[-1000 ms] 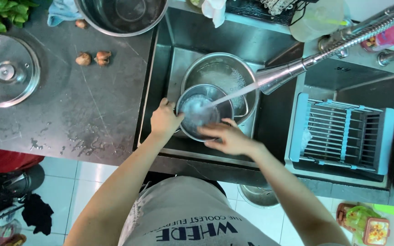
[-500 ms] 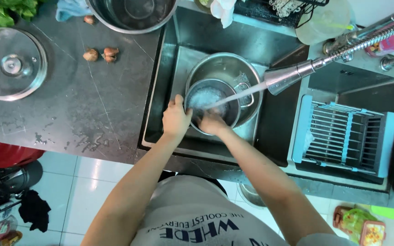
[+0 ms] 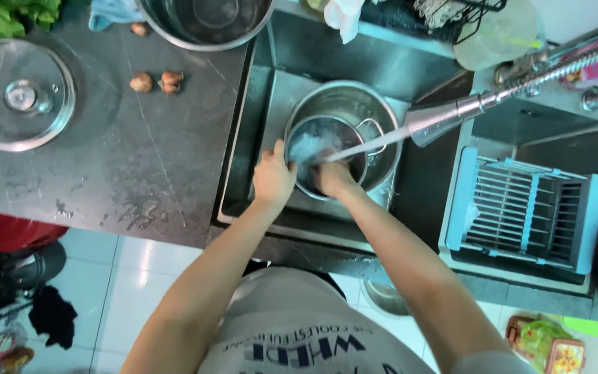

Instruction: Washing a piece of meat in a sink, putting it into a pot, adding seasoning, and setting it to cook on an induction stove.

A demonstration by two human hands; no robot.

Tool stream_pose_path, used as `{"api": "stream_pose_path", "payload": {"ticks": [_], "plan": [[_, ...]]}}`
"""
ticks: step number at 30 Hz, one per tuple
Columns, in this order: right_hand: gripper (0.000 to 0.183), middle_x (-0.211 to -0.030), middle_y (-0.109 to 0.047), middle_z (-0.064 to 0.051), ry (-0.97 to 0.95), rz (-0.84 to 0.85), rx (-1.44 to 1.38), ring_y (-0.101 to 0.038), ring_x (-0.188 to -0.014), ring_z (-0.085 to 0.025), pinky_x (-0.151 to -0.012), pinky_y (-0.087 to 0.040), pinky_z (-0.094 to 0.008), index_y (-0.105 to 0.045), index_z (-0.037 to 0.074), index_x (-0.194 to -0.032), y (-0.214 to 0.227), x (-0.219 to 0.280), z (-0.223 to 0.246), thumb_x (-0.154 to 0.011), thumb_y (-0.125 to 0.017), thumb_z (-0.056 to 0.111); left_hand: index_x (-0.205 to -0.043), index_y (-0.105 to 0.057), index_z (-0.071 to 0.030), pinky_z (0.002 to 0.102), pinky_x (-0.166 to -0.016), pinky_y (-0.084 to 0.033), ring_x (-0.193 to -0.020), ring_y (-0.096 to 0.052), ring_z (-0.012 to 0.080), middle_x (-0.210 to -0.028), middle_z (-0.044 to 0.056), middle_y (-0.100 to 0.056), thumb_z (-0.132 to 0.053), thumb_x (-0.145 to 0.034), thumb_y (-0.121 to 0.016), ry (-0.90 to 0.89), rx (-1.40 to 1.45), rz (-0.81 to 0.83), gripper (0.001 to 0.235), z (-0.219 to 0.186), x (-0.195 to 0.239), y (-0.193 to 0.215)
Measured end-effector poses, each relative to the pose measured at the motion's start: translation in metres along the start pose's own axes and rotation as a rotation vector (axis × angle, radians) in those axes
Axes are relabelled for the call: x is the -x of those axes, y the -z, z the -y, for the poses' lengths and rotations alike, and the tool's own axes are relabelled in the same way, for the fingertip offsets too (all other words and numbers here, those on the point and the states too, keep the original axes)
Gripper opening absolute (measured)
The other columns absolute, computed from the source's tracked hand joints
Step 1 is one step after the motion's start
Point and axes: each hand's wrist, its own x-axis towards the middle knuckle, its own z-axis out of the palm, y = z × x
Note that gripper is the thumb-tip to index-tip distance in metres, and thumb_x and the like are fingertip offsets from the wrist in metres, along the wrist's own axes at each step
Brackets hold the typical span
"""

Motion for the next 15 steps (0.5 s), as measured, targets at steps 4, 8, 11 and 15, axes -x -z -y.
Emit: {"api": "stream_pose_path", "payload": {"ticks": [4,8,11,15], "plan": [[0.054,-0.155,-0.046,-0.022,0.199,0.320,-0.573,-0.047,-0.137,-0.044,-0.114,-0.032,-0.052,-0.051,0.011,-0.147,0.074,-0.003,0.031,-0.097,-0.051,0.032,-0.129,-0.051,-0.011,0.052,-0.072,-0.059,-0.089,-0.070,0.0450,-0.111,0.022,-0.064,-0.022,-0.085,-0.075,-0.008,0.019,-0.014,0.051,-0.003,-0.005,0.005],[0.055,-0.140,-0.069,-0.019,0.088,0.934,-0.057,-0.066,-0.130,-0.036,-0.114,-0.047,-0.044,-0.071,0.008,-0.133,0.201,0.013,0.026,-0.106,-0.046,0.048,-0.126,-0.053,-0.013,0.053,-0.073,-0.058,-0.090,-0.069,0.0438,-0.112,0.020,-0.065,-0.019,-0.086,-0.074,-0.023,0.055,-0.075,0.046,-0.004,-0.006,0.010],[0.036,-0.146,-0.062,-0.016,0.199,0.305,0.381,-0.058,-0.138,-0.031,-0.122,-0.040,-0.041,-0.065,0.012,-0.140,0.056,-0.006,-0.046,-0.112,-0.045,0.021,-0.120,-0.052,-0.010,0.053,-0.068,-0.057,-0.089,-0.069,0.0437,-0.106,0.019,-0.064,-0.022,-0.085,-0.075,-0.045,0.010,-0.050,0.044,-0.008,-0.003,0.009],[0.075,-0.143,-0.046,-0.036,0.216,-0.068,-0.074,-0.045,-0.131,-0.056,-0.106,-0.031,-0.058,-0.052,-0.001,-0.142,0.079,-0.001,0.026,-0.086,-0.057,0.049,-0.118,-0.051,-0.010,0.054,-0.064,-0.056,-0.082,-0.069,0.0443,-0.106,0.020,-0.063,-0.022,-0.085,-0.075,-0.071,-0.030,-0.052,0.042,-0.015,-0.001,0.015]]}}
